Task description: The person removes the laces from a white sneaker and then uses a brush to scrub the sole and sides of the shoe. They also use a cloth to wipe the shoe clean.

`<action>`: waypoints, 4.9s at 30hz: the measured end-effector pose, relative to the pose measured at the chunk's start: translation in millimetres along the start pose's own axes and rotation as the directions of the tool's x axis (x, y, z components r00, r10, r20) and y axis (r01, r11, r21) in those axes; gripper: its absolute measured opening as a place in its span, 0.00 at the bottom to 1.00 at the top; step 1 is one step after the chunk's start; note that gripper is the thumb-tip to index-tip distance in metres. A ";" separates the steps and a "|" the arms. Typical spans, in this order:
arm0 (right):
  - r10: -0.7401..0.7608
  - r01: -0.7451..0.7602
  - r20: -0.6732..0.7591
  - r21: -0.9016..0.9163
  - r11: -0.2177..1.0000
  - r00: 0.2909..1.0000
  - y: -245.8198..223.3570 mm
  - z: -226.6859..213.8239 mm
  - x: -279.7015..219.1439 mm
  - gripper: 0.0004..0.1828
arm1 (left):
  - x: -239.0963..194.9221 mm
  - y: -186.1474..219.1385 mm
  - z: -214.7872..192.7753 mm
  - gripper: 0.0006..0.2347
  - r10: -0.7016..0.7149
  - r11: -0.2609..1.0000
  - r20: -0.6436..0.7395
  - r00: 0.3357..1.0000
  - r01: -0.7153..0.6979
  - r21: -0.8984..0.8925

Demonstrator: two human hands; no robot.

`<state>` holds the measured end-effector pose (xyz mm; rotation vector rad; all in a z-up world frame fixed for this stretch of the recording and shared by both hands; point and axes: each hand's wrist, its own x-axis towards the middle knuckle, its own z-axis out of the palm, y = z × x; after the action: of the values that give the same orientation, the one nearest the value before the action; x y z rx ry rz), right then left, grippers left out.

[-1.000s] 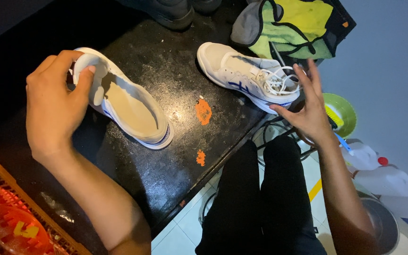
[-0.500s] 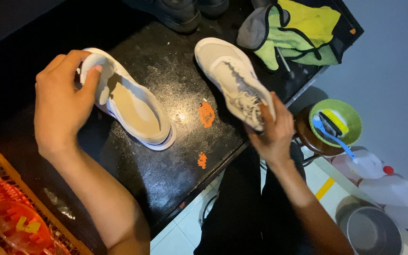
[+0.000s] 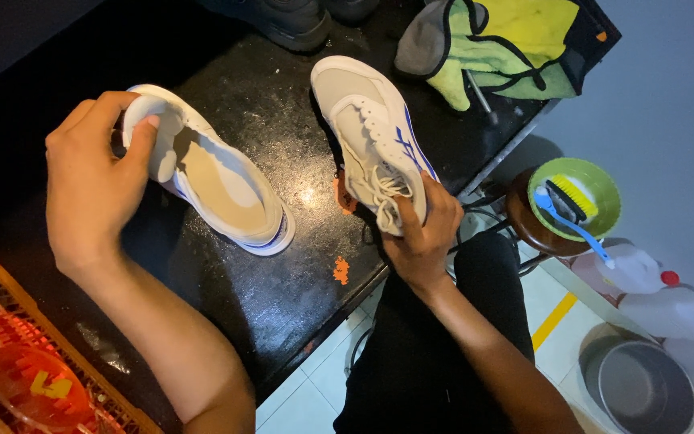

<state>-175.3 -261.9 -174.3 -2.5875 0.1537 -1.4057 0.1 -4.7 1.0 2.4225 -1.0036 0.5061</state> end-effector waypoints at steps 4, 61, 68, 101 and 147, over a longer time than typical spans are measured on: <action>0.069 -0.074 0.038 0.150 0.986 0.997 1.0 -5.2 11.7 0.30 | 0.5 0.2 -0.4 0.06 0.012 1.000 -0.012 1.000 -0.012 -0.009; -0.166 -0.320 0.629 0.584 0.746 0.759 -82.4 -19.2 60.8 0.41 | -35.3 49.4 -59.9 0.06 -0.332 0.935 -0.033 0.943 0.324 -0.146; -0.032 -0.292 0.488 0.572 0.766 0.872 -48.5 -21.5 30.6 0.20 | -27.5 87.3 -49.2 0.08 0.060 0.967 0.049 0.997 -0.045 -0.251; 0.004 -0.188 0.340 0.511 0.839 0.941 101.6 -54.4 34.9 0.28 | 31.2 138.9 124.4 0.18 0.340 0.871 0.226 0.913 -0.396 0.290; 0.787 -0.131 0.502 -0.808 0.575 0.358 415.9 -0.1 -148.0 0.33 | 38.0 101.4 189.4 0.05 0.362 0.907 0.159 0.919 -0.386 0.169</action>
<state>-255.7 -640.8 -386.0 -2.9283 1.3850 0.3538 -19.5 -192.7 -108.0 2.4612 -1.5587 0.6138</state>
